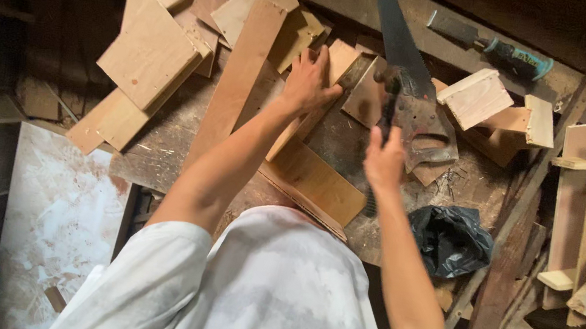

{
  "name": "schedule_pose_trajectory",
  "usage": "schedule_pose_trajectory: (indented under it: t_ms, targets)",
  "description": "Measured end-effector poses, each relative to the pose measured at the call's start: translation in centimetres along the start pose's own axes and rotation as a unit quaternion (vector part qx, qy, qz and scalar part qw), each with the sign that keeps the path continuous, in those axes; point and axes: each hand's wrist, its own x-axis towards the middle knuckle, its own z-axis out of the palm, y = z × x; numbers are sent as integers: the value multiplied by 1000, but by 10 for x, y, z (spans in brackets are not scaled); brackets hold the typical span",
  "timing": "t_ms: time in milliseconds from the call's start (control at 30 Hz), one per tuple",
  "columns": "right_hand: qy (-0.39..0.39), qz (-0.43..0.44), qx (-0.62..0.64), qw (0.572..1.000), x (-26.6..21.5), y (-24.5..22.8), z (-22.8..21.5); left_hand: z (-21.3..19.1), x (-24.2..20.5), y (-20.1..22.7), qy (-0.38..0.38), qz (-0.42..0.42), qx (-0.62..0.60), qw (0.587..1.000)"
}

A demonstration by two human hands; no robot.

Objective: The person assembles a small wooden box by hammering nails into wooden pieces on a workbench. They repeatedly pick up pieces, align them, and drive nails with a hammer, then inspect the assembled box.

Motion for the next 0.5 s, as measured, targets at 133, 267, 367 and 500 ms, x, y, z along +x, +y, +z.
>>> schedule_pose_trajectory:
  t_ms: [133, 267, 367, 500]
  targets:
    - [-10, -114, -141, 983, -6, -10, -52, -31, 7, 8, -68, 31, -193, 978]
    - [-60, -130, -242, 960, -14, -22, -80, -57, -11, 36, -71, 84, -262, 959]
    - [-88, -153, -274, 945, -28, -25, -84, -69, -36, 58, -134, 31, -276, 951]
    - [-147, -87, -258, 951, -54, -22, -89, -74, -70, 78, -95, 184, -216, 954]
